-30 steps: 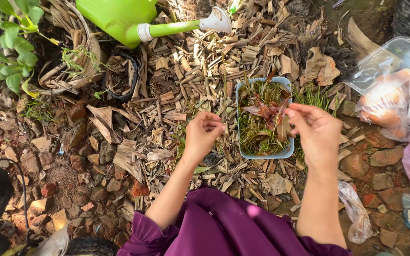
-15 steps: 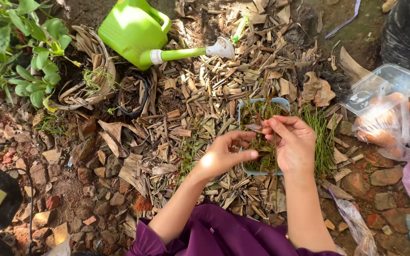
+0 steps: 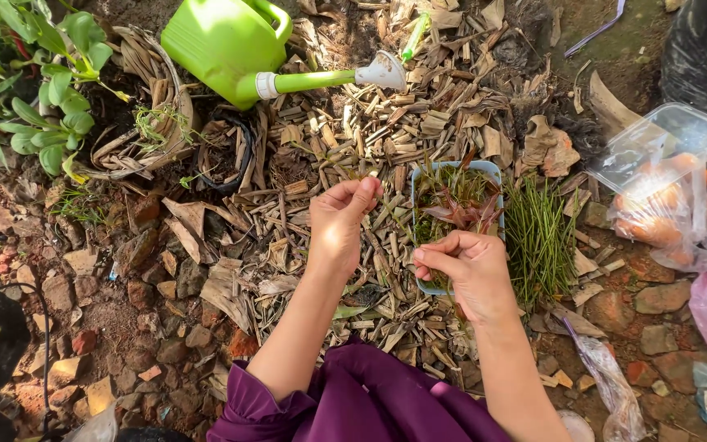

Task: Sorting through a pile of leaves and stems, selecting specific parts and placing them into a blue plastic container.

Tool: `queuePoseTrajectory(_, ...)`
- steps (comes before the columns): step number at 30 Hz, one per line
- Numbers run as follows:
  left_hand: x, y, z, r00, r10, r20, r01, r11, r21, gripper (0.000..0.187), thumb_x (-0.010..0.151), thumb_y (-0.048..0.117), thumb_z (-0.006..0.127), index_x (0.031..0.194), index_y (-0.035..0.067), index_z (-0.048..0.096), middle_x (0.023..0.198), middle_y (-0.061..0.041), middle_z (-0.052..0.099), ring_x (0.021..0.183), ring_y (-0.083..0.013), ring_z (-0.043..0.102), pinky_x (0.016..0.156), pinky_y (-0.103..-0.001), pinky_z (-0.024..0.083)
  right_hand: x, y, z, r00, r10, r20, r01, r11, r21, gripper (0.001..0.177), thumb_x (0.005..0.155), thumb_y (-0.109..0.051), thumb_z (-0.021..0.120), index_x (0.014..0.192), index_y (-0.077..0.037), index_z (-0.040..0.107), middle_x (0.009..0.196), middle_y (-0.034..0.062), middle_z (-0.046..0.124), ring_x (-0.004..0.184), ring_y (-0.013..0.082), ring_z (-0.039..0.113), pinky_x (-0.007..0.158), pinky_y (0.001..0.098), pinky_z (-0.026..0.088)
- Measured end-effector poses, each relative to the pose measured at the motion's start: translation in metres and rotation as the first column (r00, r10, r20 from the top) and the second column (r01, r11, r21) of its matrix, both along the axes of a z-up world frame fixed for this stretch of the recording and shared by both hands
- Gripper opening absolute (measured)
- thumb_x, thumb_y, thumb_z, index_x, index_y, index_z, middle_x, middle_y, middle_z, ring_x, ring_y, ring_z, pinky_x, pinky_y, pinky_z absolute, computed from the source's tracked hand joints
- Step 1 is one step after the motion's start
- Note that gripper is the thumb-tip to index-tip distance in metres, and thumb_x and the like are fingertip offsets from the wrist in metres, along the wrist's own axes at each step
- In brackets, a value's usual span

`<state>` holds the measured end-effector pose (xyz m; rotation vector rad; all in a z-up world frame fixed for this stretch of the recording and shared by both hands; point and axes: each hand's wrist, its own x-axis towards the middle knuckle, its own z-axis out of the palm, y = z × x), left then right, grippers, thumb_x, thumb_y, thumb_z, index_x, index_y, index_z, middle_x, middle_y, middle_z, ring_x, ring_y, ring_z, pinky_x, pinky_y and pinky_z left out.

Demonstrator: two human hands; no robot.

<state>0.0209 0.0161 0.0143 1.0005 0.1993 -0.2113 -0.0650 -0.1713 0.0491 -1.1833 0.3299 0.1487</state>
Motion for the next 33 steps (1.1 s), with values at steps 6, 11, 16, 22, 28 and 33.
queuePoseTrajectory(6,-0.03,-0.028,0.031,0.969,-0.205,-0.138,0.196,0.978,-0.072,0.022,0.091,0.016,0.073,0.108,0.002,0.075,0.098,-0.006,0.078,0.088,-0.0107,0.072,0.085,-0.03,0.056,0.005,0.001,0.0,0.996,-0.073,-0.041,0.079,0.984,0.158,0.004,0.084,0.007,0.075,0.085,0.004,0.072,0.083,0.0157,0.076,0.069,0.0216,0.073,0.064,0.0326,0.06)
queuePoseTrajectory(11,-0.02,-0.024,0.0,0.992,-0.117,-0.04,0.114,0.991,-0.066,0.024,0.096,0.016,0.074,0.109,-0.004,0.076,0.095,-0.009,0.077,0.085,-0.0127,0.069,0.085,-0.029,0.055,-0.005,-0.006,-0.016,0.993,-0.051,-0.105,0.066,0.987,0.146,0.006,0.084,0.007,0.075,0.086,0.003,0.072,0.084,0.0159,0.076,0.068,0.0218,0.073,0.063,0.0322,0.058)
queuePoseTrajectory(16,0.008,0.009,0.001,0.99,0.135,-0.029,-0.136,0.989,-0.062,0.024,0.097,0.017,0.072,0.109,-0.004,0.075,0.091,-0.007,0.075,0.083,-0.0123,0.069,0.083,-0.028,0.055,-0.018,-0.009,-0.023,0.99,-0.018,-0.139,0.041,0.985,0.167,0.006,0.083,0.007,0.075,0.086,0.002,0.073,0.082,0.0157,0.076,0.067,0.0211,0.073,0.063,0.0326,0.06)
queuePoseTrajectory(22,0.019,0.041,0.018,0.983,0.186,0.002,-0.185,0.979,-0.081,0.023,0.099,0.018,0.069,0.108,-0.003,0.075,0.087,-0.004,0.073,0.079,-0.011,0.067,0.076,-0.026,0.055,-0.018,-0.029,0.004,0.996,-0.059,-0.061,0.064,0.995,0.078,0.007,0.084,0.006,0.075,0.089,0.003,0.072,0.084,0.0154,0.075,0.068,0.0198,0.072,0.062,0.0302,0.058)
queuePoseTrajectory(28,-0.009,0.006,0.006,0.974,-0.226,-0.026,0.227,0.962,0.149,0.028,0.098,0.018,0.07,0.113,-0.005,0.076,0.082,-0.005,0.074,0.072,-0.0105,0.066,0.067,-0.025,0.054,-0.013,-0.074,0.007,0.863,-0.383,0.331,0.492,0.786,-0.374,0.011,0.096,0.005,0.077,0.104,0.004,0.069,0.098,0.0106,0.072,0.076,0.0126,0.066,0.069,0.027,0.056)
queuePoseTrajectory(33,-0.028,-0.019,-0.005,0.889,-0.458,0.011,0.451,0.881,0.143,0.03,0.098,0.016,0.071,0.116,-0.008,0.074,0.085,-0.006,0.075,0.074,-0.0101,0.068,0.07,-0.025,0.057,-0.009,-0.105,-0.004,0.969,-0.242,0.047,0.093,0.184,-0.979,0.02,0.098,-0.01,0.084,0.105,0.007,0.078,0.094,0.017,0.075,0.075,0.0166,0.067,0.071,0.0269,0.052)
